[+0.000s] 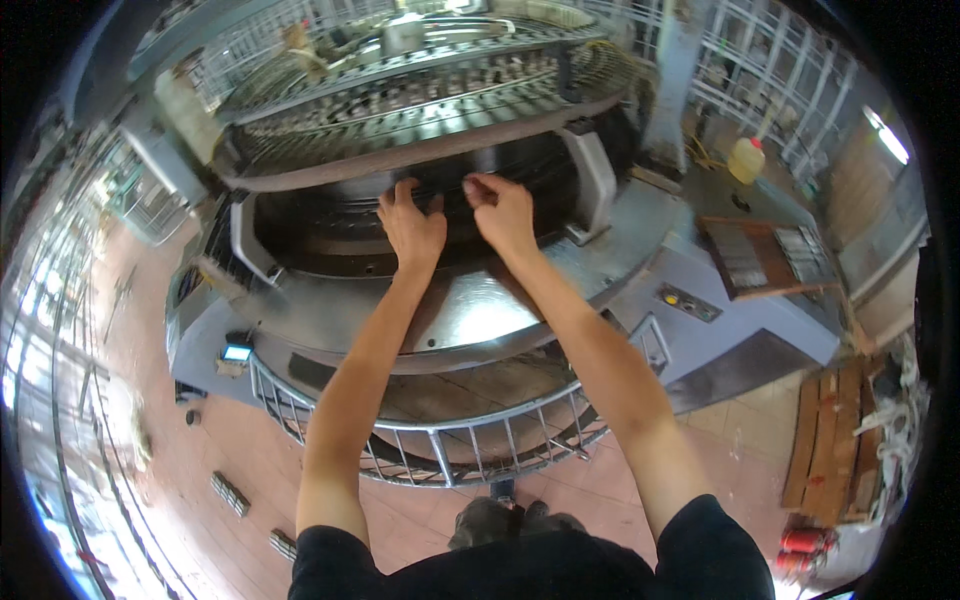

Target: The person repeatedly picks up small metal strips from a wooden tray and inserts them into slots on a large circular machine. They handle the strips one by one, aligning and pressing them into place on the machine's inner rim.

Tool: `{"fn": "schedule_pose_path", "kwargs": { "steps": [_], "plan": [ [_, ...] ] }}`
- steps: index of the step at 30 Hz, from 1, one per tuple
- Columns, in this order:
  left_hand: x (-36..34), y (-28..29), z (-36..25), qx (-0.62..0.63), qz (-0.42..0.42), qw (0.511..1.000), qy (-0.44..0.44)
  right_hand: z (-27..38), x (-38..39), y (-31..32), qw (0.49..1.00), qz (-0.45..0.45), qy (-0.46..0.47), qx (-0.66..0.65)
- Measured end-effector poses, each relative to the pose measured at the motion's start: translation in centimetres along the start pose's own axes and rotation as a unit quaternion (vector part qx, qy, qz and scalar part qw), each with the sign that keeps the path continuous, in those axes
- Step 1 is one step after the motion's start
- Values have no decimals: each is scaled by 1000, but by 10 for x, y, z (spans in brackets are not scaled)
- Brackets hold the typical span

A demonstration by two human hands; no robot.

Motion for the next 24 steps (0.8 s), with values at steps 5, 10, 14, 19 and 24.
{"fn": "schedule_pose_path", "kwargs": {
  "steps": [5,10,14,19,24],
  "plan": [
    [78,-81,-60,694,59,654,295,59,113,74,956,-139,256,25],
    [102,-125,-148,665,116,689,264,11,137,170,993,21,107,-54],
    [106,-164,-202,584,126,793,120,-63,121,302,988,88,48,120],
    [149,-216,-266,545,192,816,1,-184,21,466,953,-63,-58,291],
    [164,-285,-288,527,245,811,67,-247,-19,452,916,81,-31,392]
  ]
}}
Point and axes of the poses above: each hand's wrist, its own x-axis away from the middle knuckle, its own y-axis out of the back of the hand, z = x × y, the point moved 7 cm from there along -x, towards the middle knuckle, and after that the axes turned 15 degrees about x, right-handed, at the moved point
